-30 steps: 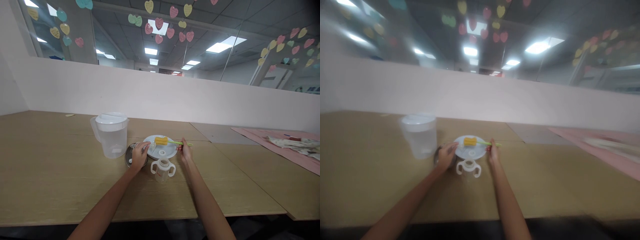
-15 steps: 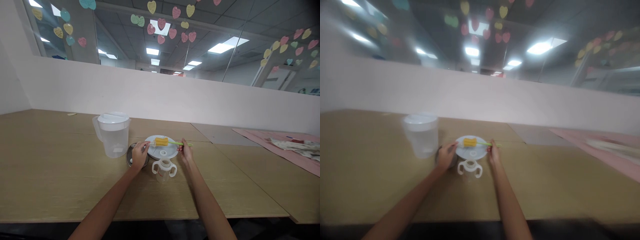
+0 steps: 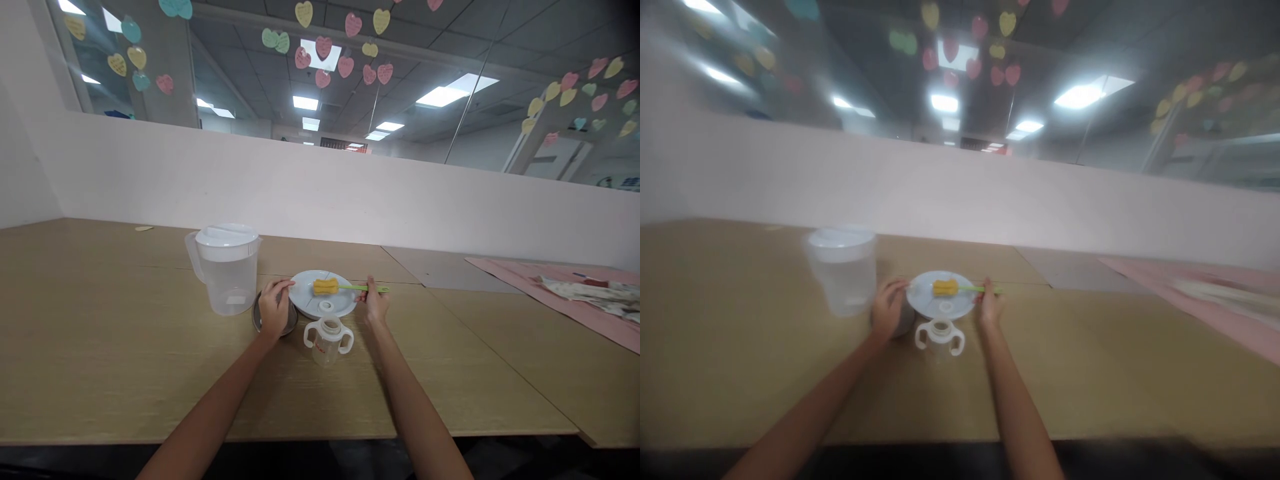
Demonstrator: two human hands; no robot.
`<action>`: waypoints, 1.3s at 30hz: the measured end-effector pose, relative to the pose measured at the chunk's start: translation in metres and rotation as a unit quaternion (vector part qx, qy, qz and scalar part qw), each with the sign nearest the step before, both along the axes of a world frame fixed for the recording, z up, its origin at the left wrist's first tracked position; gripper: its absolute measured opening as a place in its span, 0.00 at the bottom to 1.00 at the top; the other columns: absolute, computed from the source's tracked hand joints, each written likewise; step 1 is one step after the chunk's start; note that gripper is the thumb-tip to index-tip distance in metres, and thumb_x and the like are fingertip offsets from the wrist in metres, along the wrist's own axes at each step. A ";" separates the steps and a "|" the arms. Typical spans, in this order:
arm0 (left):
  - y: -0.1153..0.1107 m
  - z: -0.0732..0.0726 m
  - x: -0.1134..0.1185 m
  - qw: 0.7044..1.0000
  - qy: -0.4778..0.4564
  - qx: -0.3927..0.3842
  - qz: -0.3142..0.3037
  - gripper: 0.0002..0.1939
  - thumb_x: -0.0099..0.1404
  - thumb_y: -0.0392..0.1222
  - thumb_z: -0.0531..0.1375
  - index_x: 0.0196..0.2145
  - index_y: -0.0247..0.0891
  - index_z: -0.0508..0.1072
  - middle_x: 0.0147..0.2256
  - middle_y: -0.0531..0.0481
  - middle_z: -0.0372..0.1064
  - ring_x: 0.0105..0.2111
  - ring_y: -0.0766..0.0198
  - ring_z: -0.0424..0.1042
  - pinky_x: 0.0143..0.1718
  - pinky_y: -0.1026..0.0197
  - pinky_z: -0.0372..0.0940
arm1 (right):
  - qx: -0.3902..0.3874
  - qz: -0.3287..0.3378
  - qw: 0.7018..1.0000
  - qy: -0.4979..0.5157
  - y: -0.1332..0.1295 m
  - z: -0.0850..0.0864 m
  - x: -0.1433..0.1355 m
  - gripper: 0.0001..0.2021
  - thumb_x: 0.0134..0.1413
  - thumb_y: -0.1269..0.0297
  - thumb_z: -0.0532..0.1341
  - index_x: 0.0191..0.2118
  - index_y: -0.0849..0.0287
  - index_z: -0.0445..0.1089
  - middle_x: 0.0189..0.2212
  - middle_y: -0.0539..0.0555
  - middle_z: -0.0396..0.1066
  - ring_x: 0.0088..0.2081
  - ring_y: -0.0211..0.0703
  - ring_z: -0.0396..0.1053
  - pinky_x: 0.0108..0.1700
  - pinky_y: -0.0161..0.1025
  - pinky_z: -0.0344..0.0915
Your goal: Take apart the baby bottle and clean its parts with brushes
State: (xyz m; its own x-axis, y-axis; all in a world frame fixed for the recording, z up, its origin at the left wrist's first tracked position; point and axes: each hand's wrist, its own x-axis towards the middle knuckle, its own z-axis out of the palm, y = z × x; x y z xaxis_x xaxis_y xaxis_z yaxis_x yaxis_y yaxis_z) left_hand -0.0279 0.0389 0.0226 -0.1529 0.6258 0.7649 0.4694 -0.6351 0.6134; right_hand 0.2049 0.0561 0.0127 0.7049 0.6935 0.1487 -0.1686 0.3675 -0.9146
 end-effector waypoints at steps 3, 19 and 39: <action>0.001 -0.001 -0.004 0.997 0.053 -0.029 0.043 0.14 0.60 0.33 0.48 0.26 0.38 0.73 0.33 0.49 0.72 0.38 0.60 0.68 0.43 0.57 0.62 | -0.017 -0.079 0.993 -0.086 -0.003 0.001 0.001 0.24 0.45 0.42 0.58 0.18 0.60 0.65 0.08 0.46 0.58 0.14 0.36 0.58 0.20 0.34 0.57; 0.009 -0.006 -0.007 0.946 0.199 -0.232 0.111 0.10 0.60 0.33 0.50 0.34 0.39 0.70 0.34 0.48 0.73 0.35 0.59 0.71 0.36 0.60 0.60 | -0.037 -0.054 0.991 -0.121 0.002 -0.006 0.001 0.26 0.47 0.39 0.55 0.17 0.60 0.63 0.08 0.46 0.56 0.13 0.35 0.56 0.18 0.34 0.55; -0.006 -0.008 0.011 0.948 0.303 0.028 -0.097 0.14 0.66 0.48 0.51 0.43 0.40 0.71 0.47 0.46 0.68 0.48 0.58 0.64 0.50 0.54 0.58 | -0.007 -0.016 0.999 0.044 0.001 -0.001 -0.006 0.17 0.47 0.51 0.59 0.18 0.57 0.59 0.07 0.42 0.53 0.11 0.33 0.54 0.14 0.33 0.53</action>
State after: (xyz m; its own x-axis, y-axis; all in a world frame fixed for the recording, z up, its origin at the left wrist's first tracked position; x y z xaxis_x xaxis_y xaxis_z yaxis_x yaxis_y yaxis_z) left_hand -0.0172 0.0325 0.0141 0.4390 0.5536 0.7077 0.5958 -0.7689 0.2320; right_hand 0.1986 0.0572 0.0114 0.7368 0.6719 0.0751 -0.2371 0.3608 -0.9020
